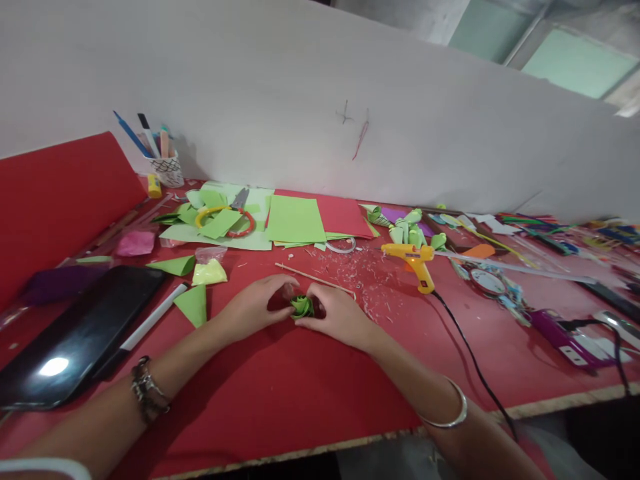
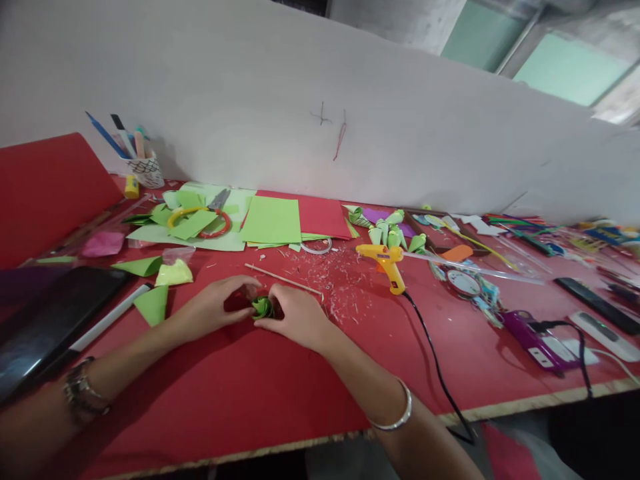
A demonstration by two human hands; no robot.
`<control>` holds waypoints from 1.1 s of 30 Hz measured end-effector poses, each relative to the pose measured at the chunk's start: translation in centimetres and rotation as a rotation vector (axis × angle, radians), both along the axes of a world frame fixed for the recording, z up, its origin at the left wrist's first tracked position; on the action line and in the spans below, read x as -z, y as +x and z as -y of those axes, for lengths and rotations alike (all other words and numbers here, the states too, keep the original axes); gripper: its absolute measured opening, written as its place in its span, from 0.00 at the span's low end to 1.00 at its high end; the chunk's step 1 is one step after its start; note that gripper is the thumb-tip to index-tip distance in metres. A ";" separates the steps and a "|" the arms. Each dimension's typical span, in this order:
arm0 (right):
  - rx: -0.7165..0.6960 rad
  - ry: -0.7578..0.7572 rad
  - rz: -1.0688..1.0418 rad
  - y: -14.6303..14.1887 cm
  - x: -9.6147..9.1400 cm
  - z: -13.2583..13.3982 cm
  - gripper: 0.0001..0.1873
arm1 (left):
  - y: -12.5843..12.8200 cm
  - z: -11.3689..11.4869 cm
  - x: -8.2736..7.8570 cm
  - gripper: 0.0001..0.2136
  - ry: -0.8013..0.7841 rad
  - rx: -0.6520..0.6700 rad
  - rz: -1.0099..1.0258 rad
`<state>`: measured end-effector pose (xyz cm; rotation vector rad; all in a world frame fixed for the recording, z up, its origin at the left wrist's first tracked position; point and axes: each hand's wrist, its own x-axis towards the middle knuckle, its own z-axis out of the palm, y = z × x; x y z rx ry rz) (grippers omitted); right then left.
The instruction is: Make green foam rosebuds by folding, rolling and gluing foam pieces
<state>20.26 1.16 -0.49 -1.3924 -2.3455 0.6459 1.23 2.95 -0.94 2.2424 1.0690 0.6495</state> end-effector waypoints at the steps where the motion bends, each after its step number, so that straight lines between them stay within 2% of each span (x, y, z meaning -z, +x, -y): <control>1: 0.006 0.002 0.010 -0.1 0.0 0.0 0.16 | 0.0 0.0 0.0 0.12 -0.003 -0.010 0.008; 9: 0.068 0.060 0.057 -0.4 0.0 0.2 0.17 | 0.1 0.0 0.3 0.11 -0.037 -0.119 0.049; 18: 0.127 0.063 0.059 -0.4 0.2 0.1 0.17 | 0.1 0.3 0.0 0.08 0.037 -0.183 -0.067; 27: 0.128 0.067 0.063 -0.5 0.2 0.1 0.16 | 0.3 0.1 0.0 0.07 0.153 -0.040 -0.094; 33: 0.120 0.058 0.052 -0.4 0.3 0.2 0.17 | 0.2 0.0 0.2 0.05 0.201 -0.043 -0.161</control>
